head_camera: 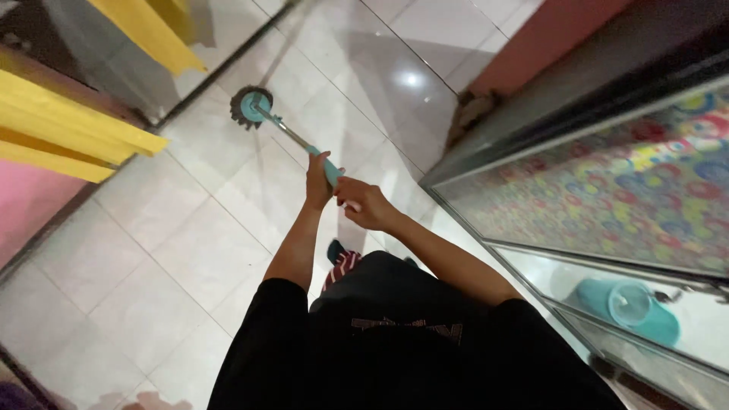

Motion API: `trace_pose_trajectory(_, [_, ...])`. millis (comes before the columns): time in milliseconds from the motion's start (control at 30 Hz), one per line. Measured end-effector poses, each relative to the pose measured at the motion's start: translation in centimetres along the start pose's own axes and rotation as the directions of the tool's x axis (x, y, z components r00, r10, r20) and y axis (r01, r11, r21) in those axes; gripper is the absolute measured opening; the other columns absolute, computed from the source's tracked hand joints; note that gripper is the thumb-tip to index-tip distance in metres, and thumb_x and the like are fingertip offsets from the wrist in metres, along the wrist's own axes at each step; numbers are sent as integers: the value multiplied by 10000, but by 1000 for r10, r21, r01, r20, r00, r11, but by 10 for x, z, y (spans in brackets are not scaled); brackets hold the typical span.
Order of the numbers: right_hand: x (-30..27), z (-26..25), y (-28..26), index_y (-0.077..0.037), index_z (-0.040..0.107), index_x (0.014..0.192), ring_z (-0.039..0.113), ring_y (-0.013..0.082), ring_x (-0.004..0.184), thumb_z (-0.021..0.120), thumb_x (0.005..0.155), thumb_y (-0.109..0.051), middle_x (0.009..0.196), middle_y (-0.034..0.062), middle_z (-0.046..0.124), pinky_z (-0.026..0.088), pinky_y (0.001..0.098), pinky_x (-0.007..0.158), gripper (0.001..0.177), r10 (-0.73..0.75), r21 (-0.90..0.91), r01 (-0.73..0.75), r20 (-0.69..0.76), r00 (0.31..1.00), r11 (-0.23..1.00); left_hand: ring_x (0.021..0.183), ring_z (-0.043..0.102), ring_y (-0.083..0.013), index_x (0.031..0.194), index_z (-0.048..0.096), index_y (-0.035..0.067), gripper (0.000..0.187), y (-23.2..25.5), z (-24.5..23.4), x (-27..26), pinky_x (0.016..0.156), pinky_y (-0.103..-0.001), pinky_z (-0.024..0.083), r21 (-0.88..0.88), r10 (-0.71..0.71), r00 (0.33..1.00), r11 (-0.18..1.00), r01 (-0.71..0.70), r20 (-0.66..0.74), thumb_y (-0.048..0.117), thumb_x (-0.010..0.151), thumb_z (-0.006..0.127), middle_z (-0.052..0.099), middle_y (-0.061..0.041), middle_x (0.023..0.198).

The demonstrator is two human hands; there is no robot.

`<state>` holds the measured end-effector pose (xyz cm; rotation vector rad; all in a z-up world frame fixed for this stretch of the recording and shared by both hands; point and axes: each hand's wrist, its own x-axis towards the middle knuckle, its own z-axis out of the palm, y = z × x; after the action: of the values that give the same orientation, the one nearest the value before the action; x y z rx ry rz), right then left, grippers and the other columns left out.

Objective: The person mops a tiled floor using a spin mop. The person rinses and spins the mop head inside a bucket, then strokes the mop head across the floor tiles, navigating past a closed mirror door and around a room with yellow curtains.

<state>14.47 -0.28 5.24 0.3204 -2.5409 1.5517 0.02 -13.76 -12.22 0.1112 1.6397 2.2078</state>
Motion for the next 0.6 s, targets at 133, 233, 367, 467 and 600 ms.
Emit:
trace_pose_trajectory(133, [-67,-46,-2,-26,661,924,620,367,1322,676,755,72,1127,122,702,571,415,920,196,-6,-78,-4,-123,992,997,952,679,-274,1298,529,62,443,-40,70,-28,820,-411,639,440,277,916,811,-386,291,203,893,640,412,-137,1399])
trace_pose_trajectory(233, [-118,-71,-12,-27,676,933,620,384,1301,692,760,56,1127,133,709,562,433,942,193,10,-169,-51,-236,972,984,935,664,-347,1291,577,53,472,-65,135,-38,774,-461,591,-73,-263,955,959,275,141,353,927,603,433,-188,1345])
trace_pose_trajectory(367, [-179,-88,-27,-34,675,953,629,391,1282,705,790,27,1160,144,700,574,433,981,176,17,-234,-118,-393,920,965,1037,585,-327,1323,645,42,396,-107,199,-64,854,-497,554,-410,-417,851,749,521,321,218,976,715,562,-152,1387])
trace_pose_trajectory(467, [-205,-95,-39,-36,676,965,647,395,1259,728,798,-7,1113,123,709,586,435,960,177,82,-273,-214,-425,902,938,1235,567,-393,1204,633,119,476,-124,224,-89,1000,-445,502,380,437,684,597,-706,584,145,763,810,574,-220,1332])
trace_pose_trajectory(600, [-227,-97,-52,-46,684,939,671,383,1218,771,797,-67,1125,109,720,584,435,831,167,125,-330,-249,-354,927,911,1299,494,-438,1135,657,118,308,-129,225,-109,1079,-434,461,245,376,621,685,-686,688,34,848,731,617,-201,1333])
